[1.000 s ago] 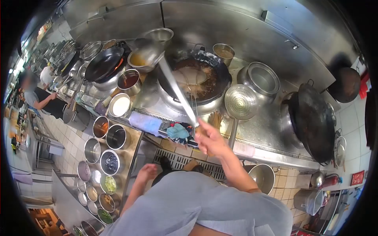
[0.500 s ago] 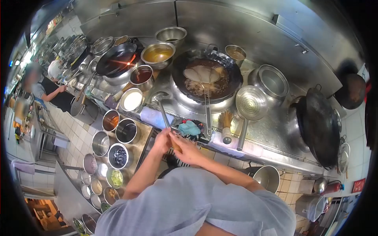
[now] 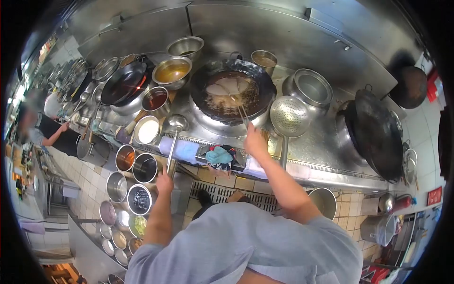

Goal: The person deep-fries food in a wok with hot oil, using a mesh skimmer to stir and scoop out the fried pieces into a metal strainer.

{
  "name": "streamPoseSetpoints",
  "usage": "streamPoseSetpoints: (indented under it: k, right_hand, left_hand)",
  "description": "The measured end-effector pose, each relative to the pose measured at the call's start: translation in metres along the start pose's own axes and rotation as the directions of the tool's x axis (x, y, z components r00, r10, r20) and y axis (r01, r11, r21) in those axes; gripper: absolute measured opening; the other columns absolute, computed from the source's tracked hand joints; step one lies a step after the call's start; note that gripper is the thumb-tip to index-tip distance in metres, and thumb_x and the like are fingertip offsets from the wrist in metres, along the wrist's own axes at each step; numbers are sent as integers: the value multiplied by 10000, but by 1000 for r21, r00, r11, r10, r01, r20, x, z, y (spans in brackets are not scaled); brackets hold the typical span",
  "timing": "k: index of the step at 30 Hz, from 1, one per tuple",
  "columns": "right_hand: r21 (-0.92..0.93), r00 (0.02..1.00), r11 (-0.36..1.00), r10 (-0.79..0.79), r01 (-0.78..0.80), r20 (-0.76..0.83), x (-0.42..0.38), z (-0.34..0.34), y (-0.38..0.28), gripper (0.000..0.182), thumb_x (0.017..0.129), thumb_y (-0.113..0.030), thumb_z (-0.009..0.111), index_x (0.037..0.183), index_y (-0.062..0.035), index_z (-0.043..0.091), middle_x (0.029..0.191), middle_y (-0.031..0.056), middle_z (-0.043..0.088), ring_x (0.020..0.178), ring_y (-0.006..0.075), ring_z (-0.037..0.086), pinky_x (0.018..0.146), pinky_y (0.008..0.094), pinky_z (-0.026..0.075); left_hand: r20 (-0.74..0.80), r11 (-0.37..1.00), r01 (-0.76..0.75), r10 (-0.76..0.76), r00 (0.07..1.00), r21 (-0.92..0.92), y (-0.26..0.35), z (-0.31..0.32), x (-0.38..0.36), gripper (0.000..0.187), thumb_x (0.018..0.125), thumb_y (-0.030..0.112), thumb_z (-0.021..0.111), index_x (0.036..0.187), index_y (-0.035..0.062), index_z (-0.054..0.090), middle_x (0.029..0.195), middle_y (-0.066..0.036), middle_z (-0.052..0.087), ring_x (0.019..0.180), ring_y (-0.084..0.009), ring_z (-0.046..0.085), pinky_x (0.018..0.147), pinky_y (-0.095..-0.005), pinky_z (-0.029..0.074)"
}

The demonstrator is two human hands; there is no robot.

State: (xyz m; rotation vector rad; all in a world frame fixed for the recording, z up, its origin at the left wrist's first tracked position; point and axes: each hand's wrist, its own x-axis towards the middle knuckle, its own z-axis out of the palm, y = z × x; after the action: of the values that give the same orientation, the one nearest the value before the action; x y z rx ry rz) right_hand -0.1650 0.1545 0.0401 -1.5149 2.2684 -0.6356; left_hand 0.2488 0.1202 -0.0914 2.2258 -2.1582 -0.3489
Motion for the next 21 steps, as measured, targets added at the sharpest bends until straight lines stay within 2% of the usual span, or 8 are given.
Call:
streamPoseSetpoints:
  k: [6, 8, 11, 13, 16, 17, 20, 21]
  right_hand:
    - [-67, 996, 994, -87, 85, -35, 45, -97, 10, 449, 843, -7, 446, 1291, -11, 467, 1049, 339, 602, 981, 465, 602, 869, 518, 475]
    - [25, 970, 991, -120, 128, -214, 50, -111, 32, 366, 833, 8, 438, 1192, 12, 506, 919, 334, 621, 926, 486, 603, 823, 537, 472]
    - [-98, 966, 983, -174, 157, -194, 79, -133, 84, 389, 830, -5, 430, 1202, 35, 535, 1030, 325, 615, 1002, 476, 585, 866, 517, 470]
    - [-98, 949, 980, -192, 172, -250, 106, -130, 131, 432, 870, -74, 465, 1295, -62, 538, 866, 223, 672, 788, 354, 668, 666, 431, 511]
    - [318, 976, 923, 212, -216, 46, 83, -147, 107, 466, 880, -79, 457, 1343, -71, 511, 769, 116, 647, 577, 222, 606, 520, 353, 474]
    - [413, 965, 874, 208, -256, 158, 73, -154, 93, 186, 873, -65, 457, 1010, -19, 574, 702, 82, 555, 472, 134, 486, 391, 287, 376]
    - [575, 897, 714, 176, -399, 404, 80, -125, 124, 66, 881, -57, 455, 893, -38, 517, 669, 59, 528, 450, 116, 455, 377, 268, 342]
    - [568, 888, 710, 181, -415, 423, 77, -115, 124, 207, 940, -87, 435, 1110, -98, 552, 681, 12, 498, 436, 58, 404, 350, 221, 316]
  left_hand:
    - [15, 1000, 3, -3, 1000, -4, -36, 31, -2, 622, 864, 83, 515, 1454, 169, 337, 1134, -212, 564, 1045, -395, 572, 838, -485, 499]
    - [4, 998, -6, 6, 1000, -55, -29, 20, -12, 645, 823, 52, 529, 1438, 171, 373, 1137, -194, 560, 1060, -390, 552, 853, -488, 486]
    - [-180, 993, -102, 89, 980, -64, -37, 35, -23, 639, 782, 40, 554, 1397, 161, 430, 1197, -196, 540, 1116, -400, 518, 900, -479, 463]
    - [-363, 982, -179, 147, 920, -56, -30, 30, -37, 608, 766, 45, 575, 1356, 150, 471, 1236, -198, 528, 1141, -405, 502, 918, -472, 453]
    - [-397, 951, -286, 220, 891, -116, -14, 10, -64, 561, 749, 11, 578, 1294, 126, 509, 1317, -199, 487, 1171, -403, 487, 965, -454, 426]
    - [-350, 914, -331, 238, 906, -234, -9, 10, -71, 520, 764, 0, 572, 1269, 115, 524, 1289, -192, 513, 1150, -394, 507, 957, -444, 435]
    - [-199, 754, -352, 291, 936, -555, -3, 30, -86, 407, 812, -29, 548, 1203, 84, 563, 1177, -168, 594, 1071, -352, 573, 925, -407, 463]
    - [-135, 706, -309, 292, 947, -638, -6, 56, -87, 375, 832, -35, 536, 1188, 75, 572, 1121, -159, 622, 1034, -330, 598, 910, -390, 473]
